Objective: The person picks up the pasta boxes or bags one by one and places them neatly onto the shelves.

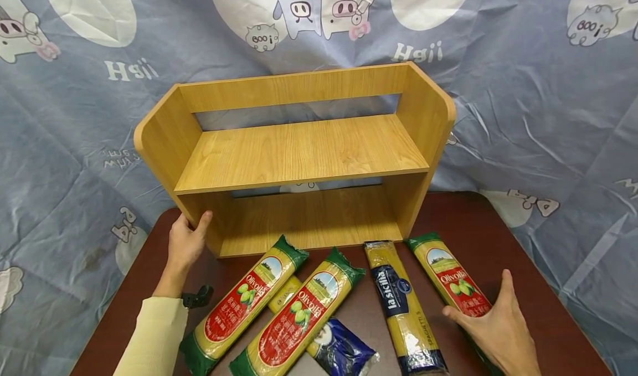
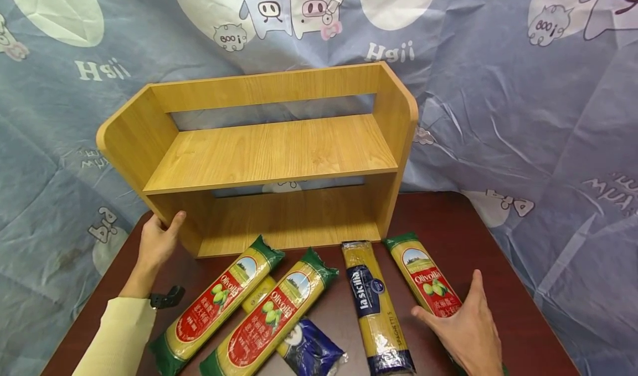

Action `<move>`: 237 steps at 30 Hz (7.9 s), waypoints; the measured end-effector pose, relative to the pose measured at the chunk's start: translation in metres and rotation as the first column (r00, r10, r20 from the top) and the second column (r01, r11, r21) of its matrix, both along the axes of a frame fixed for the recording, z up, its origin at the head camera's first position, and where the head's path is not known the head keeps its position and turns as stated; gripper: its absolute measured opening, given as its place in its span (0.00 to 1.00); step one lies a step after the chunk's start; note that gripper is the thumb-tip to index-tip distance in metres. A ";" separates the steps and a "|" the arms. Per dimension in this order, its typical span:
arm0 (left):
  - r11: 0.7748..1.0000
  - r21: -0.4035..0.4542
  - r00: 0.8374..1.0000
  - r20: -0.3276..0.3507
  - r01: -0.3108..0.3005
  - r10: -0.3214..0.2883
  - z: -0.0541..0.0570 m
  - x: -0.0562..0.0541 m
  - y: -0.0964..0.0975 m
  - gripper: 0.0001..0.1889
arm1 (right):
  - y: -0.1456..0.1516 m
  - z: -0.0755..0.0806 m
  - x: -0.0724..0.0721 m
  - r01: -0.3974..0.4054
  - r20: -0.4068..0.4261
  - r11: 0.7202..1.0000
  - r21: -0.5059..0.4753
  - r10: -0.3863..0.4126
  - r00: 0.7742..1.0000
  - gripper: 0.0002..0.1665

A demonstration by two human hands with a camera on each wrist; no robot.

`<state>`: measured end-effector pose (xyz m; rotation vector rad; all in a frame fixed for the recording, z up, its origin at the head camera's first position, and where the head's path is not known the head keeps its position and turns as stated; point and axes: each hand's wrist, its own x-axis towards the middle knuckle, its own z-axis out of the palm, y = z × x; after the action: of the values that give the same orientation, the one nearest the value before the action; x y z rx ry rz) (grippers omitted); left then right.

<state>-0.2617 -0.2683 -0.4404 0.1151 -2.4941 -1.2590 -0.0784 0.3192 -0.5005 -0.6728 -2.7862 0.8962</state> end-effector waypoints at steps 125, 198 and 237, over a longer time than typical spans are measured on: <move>0.997 0.027 0.996 -0.038 -0.079 0.080 -0.001 -0.004 0.006 0.21 | -0.036 0.144 0.035 0.129 -0.072 0.967 0.220 -0.116 0.991 0.51; 0.995 -0.001 0.994 -0.049 -0.098 0.098 -0.001 -0.004 0.007 0.20 | -0.076 0.091 -0.057 -0.211 -0.050 0.976 0.047 0.213 0.976 0.49; 0.991 0.000 0.991 -0.039 -0.130 0.130 -0.002 0.000 0.004 0.21 | -0.137 0.034 -0.158 -0.014 -0.093 1.000 -0.023 0.012 0.996 0.27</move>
<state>-0.2612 -0.2647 -0.4426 0.2466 -2.4129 -1.1940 -0.2359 0.1824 -0.4668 -0.6013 -2.7053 0.9388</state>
